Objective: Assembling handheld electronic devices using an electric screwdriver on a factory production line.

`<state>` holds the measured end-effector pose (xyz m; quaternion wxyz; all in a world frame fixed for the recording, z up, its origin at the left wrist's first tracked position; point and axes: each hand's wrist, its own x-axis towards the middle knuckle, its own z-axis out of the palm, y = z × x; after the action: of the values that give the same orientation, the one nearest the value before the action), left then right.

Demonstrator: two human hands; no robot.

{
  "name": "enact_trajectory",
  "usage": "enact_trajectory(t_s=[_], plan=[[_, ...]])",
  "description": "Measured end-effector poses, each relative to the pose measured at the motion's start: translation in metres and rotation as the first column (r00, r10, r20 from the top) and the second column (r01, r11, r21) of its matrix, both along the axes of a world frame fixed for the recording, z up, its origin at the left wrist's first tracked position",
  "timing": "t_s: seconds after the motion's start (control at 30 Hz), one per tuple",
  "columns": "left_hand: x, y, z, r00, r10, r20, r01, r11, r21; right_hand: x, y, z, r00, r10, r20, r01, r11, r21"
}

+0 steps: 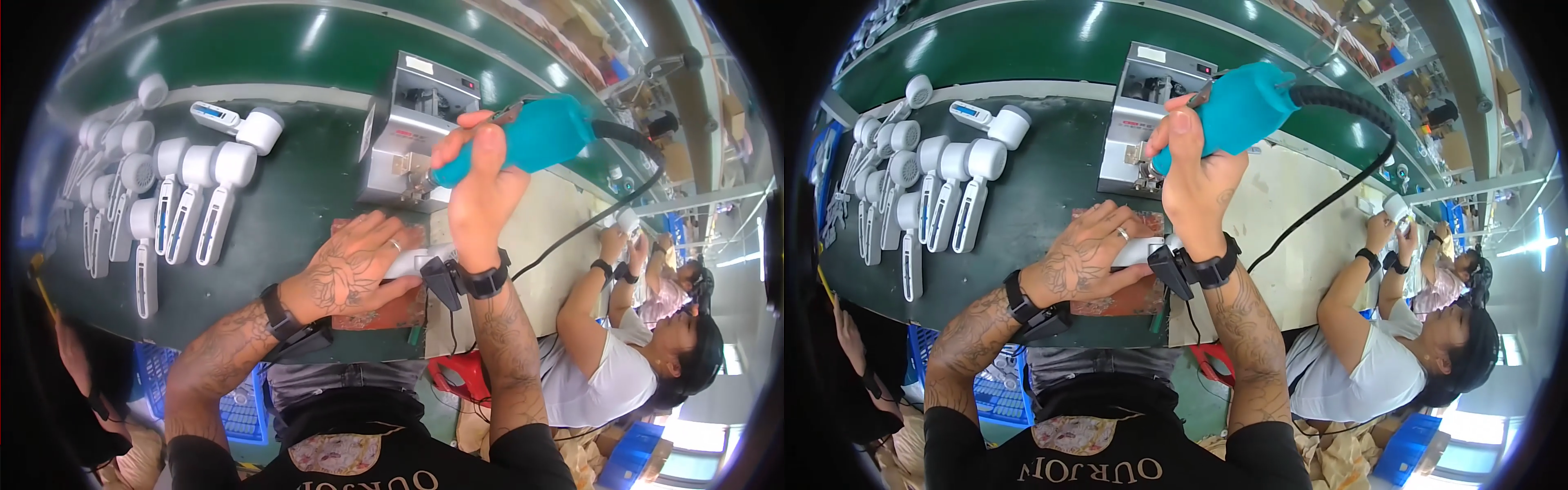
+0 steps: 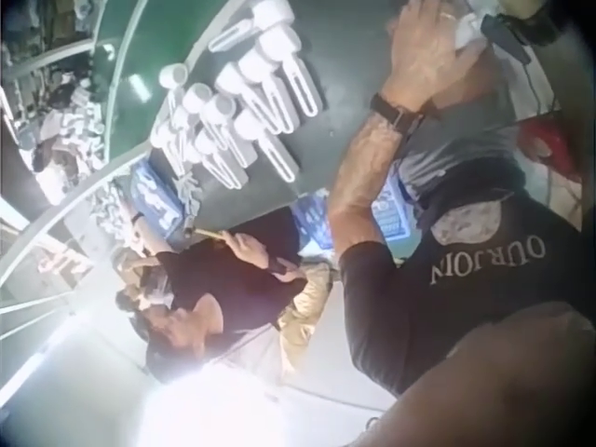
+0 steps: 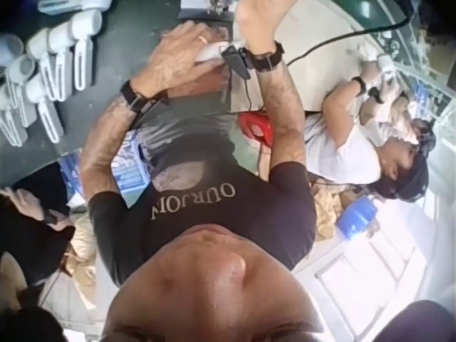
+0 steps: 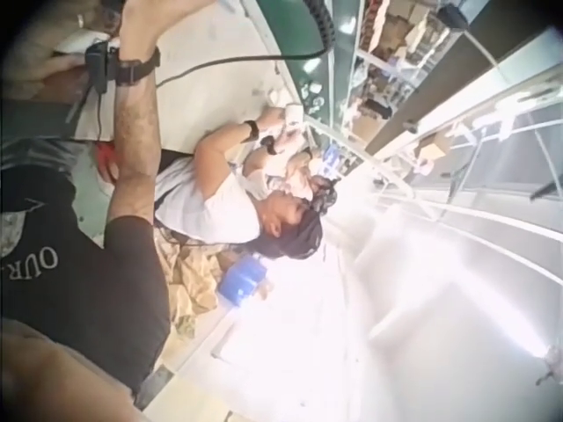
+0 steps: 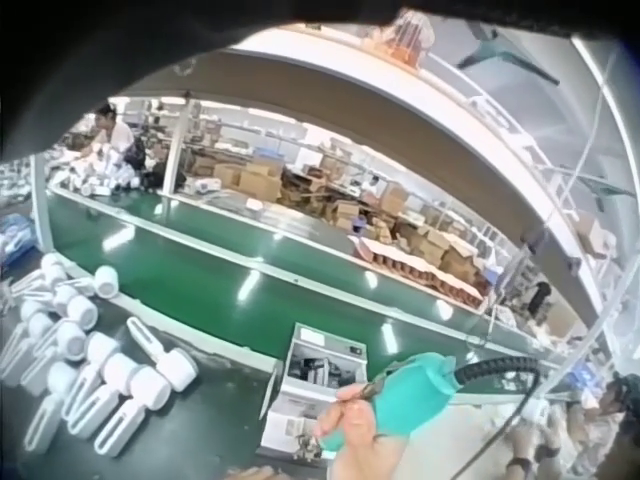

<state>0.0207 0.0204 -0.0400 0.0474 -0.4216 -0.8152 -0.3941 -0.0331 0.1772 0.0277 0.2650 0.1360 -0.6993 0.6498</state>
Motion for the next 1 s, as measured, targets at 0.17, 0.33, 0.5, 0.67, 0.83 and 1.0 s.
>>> enact_trajectory(t_s=[0.17,0.33,0.5,0.67,0.83,1.0], plan=[[0.003,0.003,0.002,0.996,0.032,-0.077,-0.030,0.999,0.030,0.001,0.002,-0.011,0.999,0.048,0.021,-0.048,0.999,-0.020],[0.003,0.000,-0.006,0.995,0.049,-0.086,-0.047,0.999,0.020,0.022,-0.004,-0.005,0.986,0.082,0.142,-0.078,0.996,-0.032],[0.000,0.002,-0.001,0.992,0.055,-0.114,-0.053,0.998,0.023,0.078,0.022,-0.002,0.985,0.119,0.122,-0.102,0.985,-0.136],[-0.003,0.003,0.004,1.000,0.017,-0.017,-0.017,1.000,-0.010,0.098,0.030,-0.012,0.983,0.099,0.155,-0.077,0.987,-0.139],[-0.001,0.003,0.009,0.999,0.031,0.028,-0.029,0.998,-0.052,0.099,0.024,-0.011,0.982,0.062,0.176,-0.044,0.994,-0.105],[0.002,0.006,0.003,0.998,0.042,0.050,-0.042,0.999,0.010,0.100,0.028,-0.023,0.983,0.092,0.158,-0.066,0.985,-0.161]])
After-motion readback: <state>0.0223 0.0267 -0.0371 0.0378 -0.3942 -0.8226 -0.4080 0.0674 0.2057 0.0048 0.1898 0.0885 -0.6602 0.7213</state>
